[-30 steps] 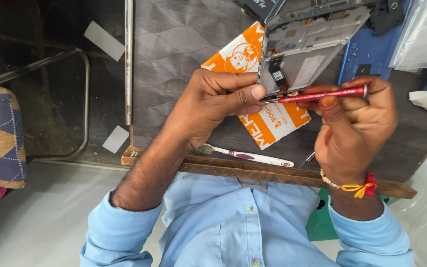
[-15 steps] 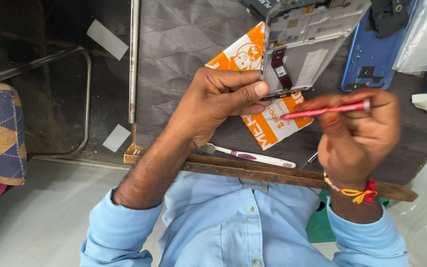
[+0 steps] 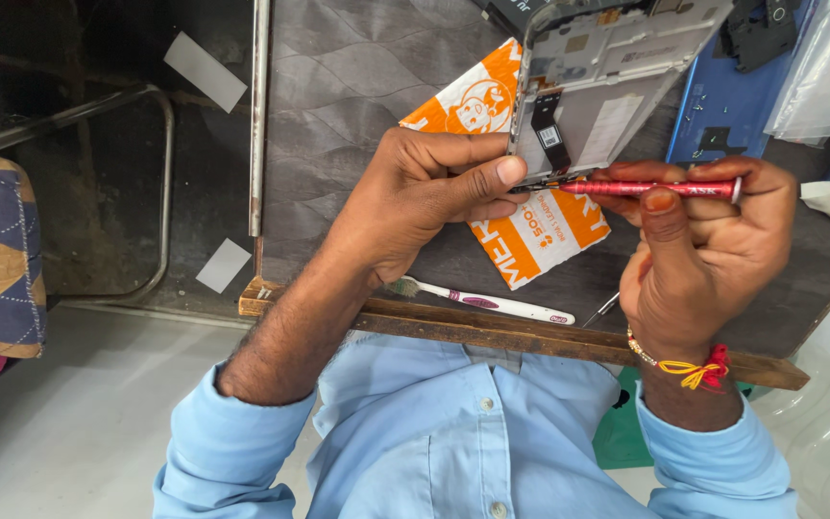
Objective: The person disassembles a mobile phone using a screwdriver and a small pry tool, removes internal components, and cleans a part with a toothbrush.
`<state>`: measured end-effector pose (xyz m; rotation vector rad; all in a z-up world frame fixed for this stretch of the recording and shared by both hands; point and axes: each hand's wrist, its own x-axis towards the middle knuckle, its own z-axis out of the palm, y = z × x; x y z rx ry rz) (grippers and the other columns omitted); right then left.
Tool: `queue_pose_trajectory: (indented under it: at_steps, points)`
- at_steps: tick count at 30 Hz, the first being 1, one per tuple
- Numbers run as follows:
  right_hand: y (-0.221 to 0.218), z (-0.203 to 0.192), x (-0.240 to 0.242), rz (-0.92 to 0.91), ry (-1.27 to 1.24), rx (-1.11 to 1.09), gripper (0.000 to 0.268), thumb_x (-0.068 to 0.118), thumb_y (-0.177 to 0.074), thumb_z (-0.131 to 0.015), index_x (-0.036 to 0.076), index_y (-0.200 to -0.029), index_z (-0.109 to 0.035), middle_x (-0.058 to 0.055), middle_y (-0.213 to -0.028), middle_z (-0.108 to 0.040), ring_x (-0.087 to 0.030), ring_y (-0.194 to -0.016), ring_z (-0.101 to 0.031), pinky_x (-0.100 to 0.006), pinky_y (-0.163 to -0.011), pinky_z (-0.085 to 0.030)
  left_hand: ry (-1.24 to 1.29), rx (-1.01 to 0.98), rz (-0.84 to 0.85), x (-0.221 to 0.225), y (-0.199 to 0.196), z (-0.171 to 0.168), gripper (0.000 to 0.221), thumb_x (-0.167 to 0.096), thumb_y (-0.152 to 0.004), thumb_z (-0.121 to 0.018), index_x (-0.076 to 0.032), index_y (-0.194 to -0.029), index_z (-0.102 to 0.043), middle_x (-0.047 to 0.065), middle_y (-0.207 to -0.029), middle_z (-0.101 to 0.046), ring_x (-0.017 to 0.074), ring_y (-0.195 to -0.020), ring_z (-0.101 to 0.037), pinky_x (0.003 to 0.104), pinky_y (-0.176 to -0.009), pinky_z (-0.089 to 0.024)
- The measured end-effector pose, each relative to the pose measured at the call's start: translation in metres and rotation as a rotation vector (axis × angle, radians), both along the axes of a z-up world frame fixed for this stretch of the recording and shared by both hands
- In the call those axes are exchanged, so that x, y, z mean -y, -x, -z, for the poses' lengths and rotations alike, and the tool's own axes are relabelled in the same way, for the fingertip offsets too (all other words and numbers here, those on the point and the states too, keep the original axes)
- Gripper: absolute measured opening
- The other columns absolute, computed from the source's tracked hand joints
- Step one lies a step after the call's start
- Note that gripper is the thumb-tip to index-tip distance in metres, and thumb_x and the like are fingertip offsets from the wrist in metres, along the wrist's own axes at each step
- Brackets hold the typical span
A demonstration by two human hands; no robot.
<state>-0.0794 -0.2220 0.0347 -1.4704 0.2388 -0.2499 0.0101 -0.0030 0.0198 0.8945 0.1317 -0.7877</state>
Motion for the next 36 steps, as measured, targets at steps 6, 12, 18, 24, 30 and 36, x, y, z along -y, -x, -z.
queue_pose_trajectory:
  at_steps: [6,12,18,24,30,36]
  points:
    - [-0.001,0.0,-0.001,-0.026,-0.04,-0.018,0.029,0.0,-0.114,-0.066,-0.001,-0.124,-0.039,-0.028,-0.103,-0.069,-0.034,-0.096,-0.075,-0.051,-0.093,-0.066,0.021,0.002,-0.008,0.001,-0.001,-0.002,0.04,-0.018,-0.096,-0.075,0.006,-0.128,-0.069,0.016,-0.113,-0.077,0.0146,-0.096,-0.075,0.028,-0.086,-0.066]
    - [-0.001,0.002,0.003,-0.032,-0.11,-0.063,0.028,-0.001,-0.115,-0.067,-0.001,-0.124,-0.04,-0.03,-0.103,-0.07,-0.033,-0.095,-0.075,-0.048,-0.09,-0.064,0.003,0.001,-0.012,0.001,-0.003,-0.007,0.041,-0.018,-0.096,-0.075,0.007,-0.127,-0.069,0.017,-0.112,-0.077,0.015,-0.095,-0.075,0.028,-0.086,-0.066]
    - [-0.001,0.001,0.004,-0.055,-0.112,-0.052,0.029,0.0,-0.113,-0.067,0.0,-0.123,-0.04,-0.028,-0.103,-0.07,-0.031,-0.096,-0.075,-0.048,-0.094,-0.066,0.007,0.006,-0.015,0.002,-0.004,-0.011,0.041,-0.017,-0.096,-0.075,0.008,-0.127,-0.069,0.016,-0.111,-0.077,0.0152,-0.095,-0.075,0.028,-0.086,-0.066]
    - [0.001,0.004,0.01,-0.009,-0.123,-0.027,0.027,0.001,-0.112,-0.068,-0.002,-0.122,-0.043,-0.024,-0.093,-0.068,-0.031,-0.085,-0.073,-0.045,-0.083,-0.063,0.002,-0.01,-0.017,0.001,0.002,0.005,0.04,-0.017,-0.095,-0.075,0.008,-0.126,-0.069,0.017,-0.111,-0.077,0.0165,-0.095,-0.075,0.03,-0.086,-0.067]
    - [0.001,-0.004,0.005,-0.181,0.004,0.009,0.02,0.006,-0.107,-0.069,0.001,-0.119,-0.053,-0.013,-0.09,-0.065,-0.022,-0.069,-0.062,-0.038,-0.071,-0.058,0.014,0.012,0.004,-0.001,0.007,0.018,0.041,-0.019,-0.098,-0.072,0.006,-0.13,-0.068,0.016,-0.114,-0.076,0.0177,-0.098,-0.077,0.03,-0.087,-0.067]
    - [-0.015,-0.021,-0.009,-0.462,1.045,0.191,0.014,-0.006,-0.094,-0.077,0.0,-0.106,-0.073,-0.011,-0.096,-0.066,-0.02,-0.07,-0.067,-0.032,-0.06,-0.05,0.032,-0.048,-0.009,-0.004,0.005,0.014,0.04,-0.022,-0.099,-0.07,0.007,-0.127,-0.069,0.015,-0.101,-0.076,0.0189,-0.086,-0.079,0.031,-0.079,-0.069]
